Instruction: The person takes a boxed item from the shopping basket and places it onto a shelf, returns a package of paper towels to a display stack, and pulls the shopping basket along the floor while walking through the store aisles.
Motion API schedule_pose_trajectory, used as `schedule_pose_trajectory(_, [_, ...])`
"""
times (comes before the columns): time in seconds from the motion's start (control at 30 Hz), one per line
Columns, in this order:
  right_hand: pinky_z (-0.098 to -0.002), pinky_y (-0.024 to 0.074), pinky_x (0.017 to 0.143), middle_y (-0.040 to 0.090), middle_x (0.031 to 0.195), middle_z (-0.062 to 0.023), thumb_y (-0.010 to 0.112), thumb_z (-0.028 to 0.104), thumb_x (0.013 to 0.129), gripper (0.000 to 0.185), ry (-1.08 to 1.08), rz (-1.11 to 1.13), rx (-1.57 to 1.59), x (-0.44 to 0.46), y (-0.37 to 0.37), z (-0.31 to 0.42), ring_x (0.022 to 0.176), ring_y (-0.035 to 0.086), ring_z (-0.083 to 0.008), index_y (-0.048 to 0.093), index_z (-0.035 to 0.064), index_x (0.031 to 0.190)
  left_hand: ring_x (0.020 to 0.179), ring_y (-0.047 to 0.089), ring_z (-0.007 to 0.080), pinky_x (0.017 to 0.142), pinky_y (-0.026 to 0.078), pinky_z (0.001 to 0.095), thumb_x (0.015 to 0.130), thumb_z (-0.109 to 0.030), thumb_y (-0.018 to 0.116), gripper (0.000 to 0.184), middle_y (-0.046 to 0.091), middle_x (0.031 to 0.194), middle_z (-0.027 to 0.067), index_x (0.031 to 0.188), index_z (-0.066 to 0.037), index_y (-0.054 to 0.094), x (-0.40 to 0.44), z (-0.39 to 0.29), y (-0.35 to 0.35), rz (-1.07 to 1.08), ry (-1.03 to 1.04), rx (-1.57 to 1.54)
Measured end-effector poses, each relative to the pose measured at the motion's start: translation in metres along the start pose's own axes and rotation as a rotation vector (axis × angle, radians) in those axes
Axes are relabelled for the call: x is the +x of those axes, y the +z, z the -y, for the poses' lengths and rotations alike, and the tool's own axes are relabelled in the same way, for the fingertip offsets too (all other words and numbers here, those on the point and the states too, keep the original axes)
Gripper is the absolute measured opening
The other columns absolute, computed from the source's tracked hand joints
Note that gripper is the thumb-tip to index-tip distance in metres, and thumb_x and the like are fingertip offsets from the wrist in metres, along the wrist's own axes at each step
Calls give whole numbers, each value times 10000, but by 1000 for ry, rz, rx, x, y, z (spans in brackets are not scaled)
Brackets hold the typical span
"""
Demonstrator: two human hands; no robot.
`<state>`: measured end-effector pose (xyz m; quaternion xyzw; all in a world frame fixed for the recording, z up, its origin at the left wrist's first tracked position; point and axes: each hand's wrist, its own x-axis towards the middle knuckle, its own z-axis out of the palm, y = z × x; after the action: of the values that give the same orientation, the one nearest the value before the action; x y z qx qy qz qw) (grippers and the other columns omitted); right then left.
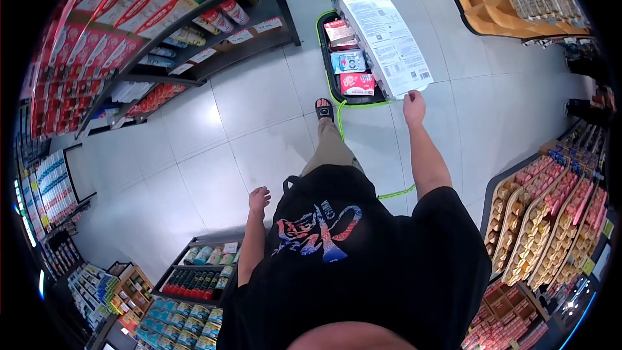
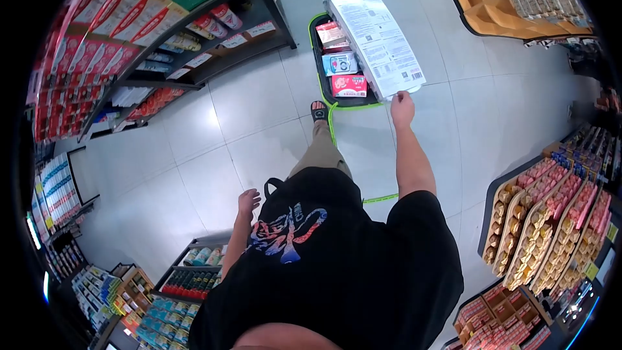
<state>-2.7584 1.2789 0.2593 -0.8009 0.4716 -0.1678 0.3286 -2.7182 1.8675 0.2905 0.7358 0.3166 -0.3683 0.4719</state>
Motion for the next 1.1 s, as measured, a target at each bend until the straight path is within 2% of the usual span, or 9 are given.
schedule_pose_trajectory(0.03, [-374, 478, 727, 646, 869, -155, 569, 168, 771, 215, 20, -6, 1, 21, -2, 3, 823, 617, -304, 621, 26, 923, 791, 596, 189, 668, 459, 301, 832, -264, 551, 380, 617, 974, 103, 1115, -11, 546, 5, -24, 10, 20, 1, 61])
schedule_pose_trajectory(0.1, [-384, 463, 764, 620, 948, -155, 589, 197, 782, 281, 33, -148, 13, 59, -4, 2, 879, 593, -312, 591, 22, 1003, 784, 594, 177, 666, 456, 292, 829, -258, 551, 366, 622, 957, 94, 1097, -10, 562, 23, -71, 33, 79, 27, 145])
schedule_pose_trajectory(0.27, [-392, 438, 823, 567, 1048, -173, 616, 287, 790, 415, 34, -118, -146, 141, 6, -29, 963, 554, -321, 538, 22, 1100, 792, 583, 145, 668, 448, 261, 828, -253, 558, 348, 623, 935, 73, 1078, -11, 578, 83, -184, 117, 219, 141, 373])
schedule_pose_trajectory(0.37, [-363, 452, 808, 542, 1127, -175, 625, 413, 779, 599, 205, 41, -107, 181, 20, -50, 975, 564, -294, 490, 14, 1204, 823, 580, 147, 707, 447, 272, 825, -272, 574, 370, 619, 938, 61, 1091, -14, 574, 117, -246, 190, 334, 200, 361])
schedule_pose_trajectory(0.53, [-298, 469, 743, 574, 1077, -164, 661, 410, 760, 667, 400, 446, 240, 231, 29, -42, 903, 575, -217, 474, -36, 1219, 972, 563, 196, 846, 431, 324, 819, -294, 606, 535, 570, 1081, 88, 1237, -4, 444, 150, -328, 326, 554, 93, 205])
schedule_pose_trajectory(0.7, [-291, 466, 775, 600, 1036, -163, 669, 353, 773, 627, 502, 617, 336, 248, 28, -20, 900, 593, -207, 481, -67, 1199, 1218, 398, 242, 1004, 316, 378, 746, -378, 682, 870, 441, 1284, 153, 1371, 18, 224, 153, -352, 427, 717, 7, 53])
schedule_pose_trajectory(0.83, [-298, 462, 791, 602, 1042, -162, 674, 344, 770, 624, 510, 636, 349, 242, 31, -22, 904, 594, -213, 481, -69, 1197, 1195, 419, 235, 991, 326, 390, 723, -350, 711, 856, 457, 1268, 144, 1348, 21, 259, 145, -344, 483, 725, -62, 17])
schedule_pose_trajectory(0.9, [-303, 460, 795, 602, 1039, -160, 678, 343, 767, 623, 504, 662, 381, 231, 28, -19, 906, 593, -212, 482, -70, 1191, 1133, 475, 233, 953, 368, 384, 710, -262, 726, 758, 496, 1223, 139, 1293, 24, 335, 138, -340, 499, 837, -78, -66])
schedule_pose_trajectory(1.1, [-299, 431, 842, 564, 1110, -149, 651, 259, 798, 539, 616, 586, 657, 172, 29, 8, 986, 551, -189, 461, -54, 1193, 991, 587, 244, 864, 477, 357, 732, -123, 673, 539, 567, 1121, 148, 1197, 25, 443, 130, -365, 463, 794, -19, -229])
